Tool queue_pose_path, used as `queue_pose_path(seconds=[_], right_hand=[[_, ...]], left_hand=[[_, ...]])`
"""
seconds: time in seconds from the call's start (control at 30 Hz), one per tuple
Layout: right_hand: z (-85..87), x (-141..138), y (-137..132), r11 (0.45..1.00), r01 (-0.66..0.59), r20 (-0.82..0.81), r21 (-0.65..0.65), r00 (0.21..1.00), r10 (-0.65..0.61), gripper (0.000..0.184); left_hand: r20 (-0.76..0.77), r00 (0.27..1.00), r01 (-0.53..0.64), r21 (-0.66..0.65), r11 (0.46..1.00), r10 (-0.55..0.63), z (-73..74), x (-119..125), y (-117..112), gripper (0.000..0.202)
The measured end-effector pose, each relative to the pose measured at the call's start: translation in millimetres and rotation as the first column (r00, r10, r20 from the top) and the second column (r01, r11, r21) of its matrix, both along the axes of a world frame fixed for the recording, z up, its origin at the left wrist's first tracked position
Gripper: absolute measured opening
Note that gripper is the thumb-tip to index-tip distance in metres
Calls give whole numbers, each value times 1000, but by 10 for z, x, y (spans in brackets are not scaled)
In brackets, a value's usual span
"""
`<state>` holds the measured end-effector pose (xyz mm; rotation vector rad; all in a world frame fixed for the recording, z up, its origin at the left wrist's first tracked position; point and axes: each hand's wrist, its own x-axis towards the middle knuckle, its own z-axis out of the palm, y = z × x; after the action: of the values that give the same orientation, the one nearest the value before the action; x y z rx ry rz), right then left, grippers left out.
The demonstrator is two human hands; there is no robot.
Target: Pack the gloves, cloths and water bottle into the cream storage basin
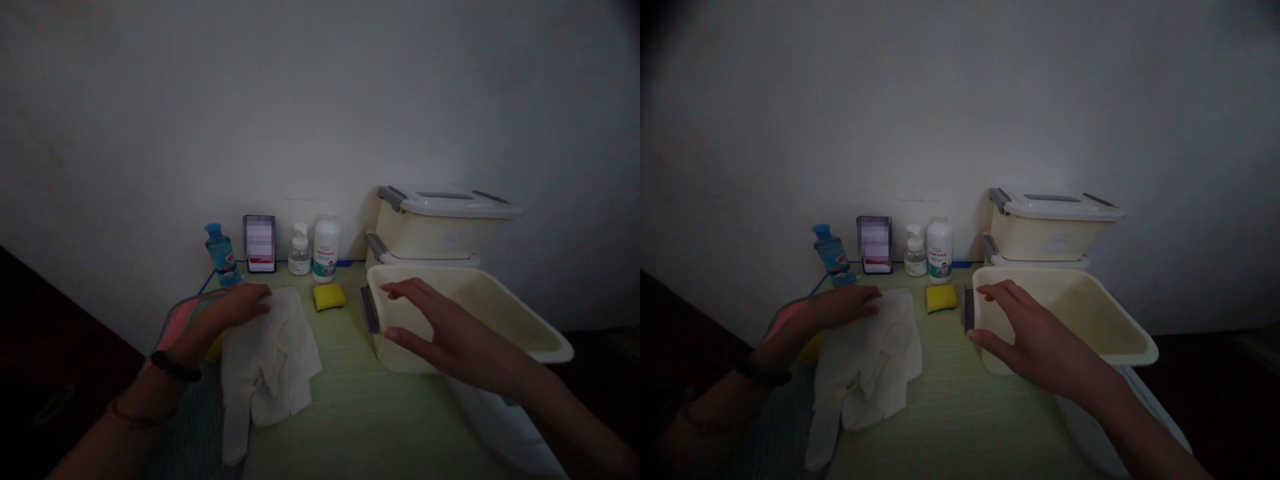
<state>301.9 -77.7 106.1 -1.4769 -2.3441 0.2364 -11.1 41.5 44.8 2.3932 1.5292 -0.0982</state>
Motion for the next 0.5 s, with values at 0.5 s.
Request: queue_pose_path(seconds=[0.5], right_hand=[[-1054,-1008,142,943,-322,-304,-84,910,284,19]], left_hand=[[265,964,40,-67,997,-21,-193,-2,2,47]])
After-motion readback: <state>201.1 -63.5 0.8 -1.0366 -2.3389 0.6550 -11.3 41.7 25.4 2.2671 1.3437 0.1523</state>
